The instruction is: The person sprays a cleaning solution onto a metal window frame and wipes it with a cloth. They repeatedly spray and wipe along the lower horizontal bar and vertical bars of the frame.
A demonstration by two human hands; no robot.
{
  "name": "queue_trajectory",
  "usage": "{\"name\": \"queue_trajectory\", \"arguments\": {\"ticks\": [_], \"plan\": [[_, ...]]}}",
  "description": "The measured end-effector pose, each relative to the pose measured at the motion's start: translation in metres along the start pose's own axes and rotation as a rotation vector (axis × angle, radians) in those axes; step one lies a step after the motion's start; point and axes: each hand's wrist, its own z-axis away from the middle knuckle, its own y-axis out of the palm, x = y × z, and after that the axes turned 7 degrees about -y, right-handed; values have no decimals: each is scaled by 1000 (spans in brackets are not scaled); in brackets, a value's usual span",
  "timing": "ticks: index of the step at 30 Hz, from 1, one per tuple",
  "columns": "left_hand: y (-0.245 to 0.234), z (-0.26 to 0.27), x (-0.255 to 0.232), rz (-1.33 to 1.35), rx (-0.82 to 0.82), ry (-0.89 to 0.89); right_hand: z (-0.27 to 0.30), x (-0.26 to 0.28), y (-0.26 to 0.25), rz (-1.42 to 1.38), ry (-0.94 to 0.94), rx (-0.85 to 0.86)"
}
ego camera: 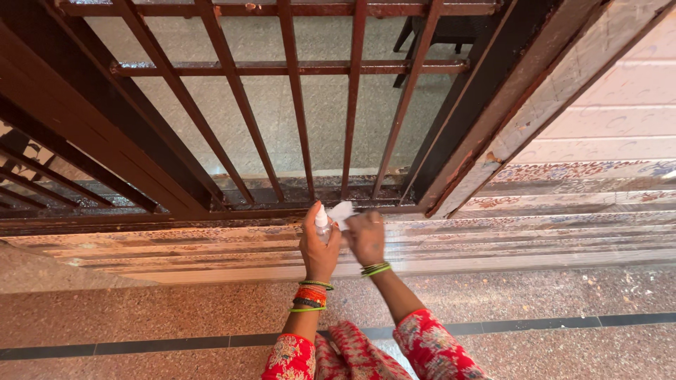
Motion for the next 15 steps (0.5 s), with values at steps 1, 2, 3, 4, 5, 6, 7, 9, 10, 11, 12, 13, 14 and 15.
{"name": "queue_trajectory", "arguments": {"ticks": [1,2,3,4,5,6,7,9,10,11,12,13,14,15], "plan": [[0,0,0,-2,2,-3,6,-15,-4,-19,62,-43],[-1,1,0,-4,6,-7,14,-30,-9,-39,125,-83],[-2,2,0,5,16,-5,23,-43,-16,-25,289,-114],[-3,2,1,14,24,-3,29,-55,-22,-10,450,-145],[-3,2,1,24,33,0,35,-63,-29,-46,606,-210],[-3,2,2,17,24,13,40,-68,-34,-84,761,-275],[-3,2,3,10,15,27,38,-70,-32,-161,820,-306],[-4,2,5,0,12,36,35,-71,-28,-316,937,-367],[-4,3,5,-2,19,33,34,-64,-20,-176,619,-405],[-4,3,6,-3,26,29,31,-55,-11,-39,298,-429],[-3,3,6,-1,25,20,27,-43,-2,-151,298,-333],[-2,4,5,0,25,12,21,-28,7,-262,295,-236],[-2,4,4,1,24,5,15,-14,13,-240,314,-89],[-1,3,3,-2,5,41,10,-5,14,-217,332,58]]}}
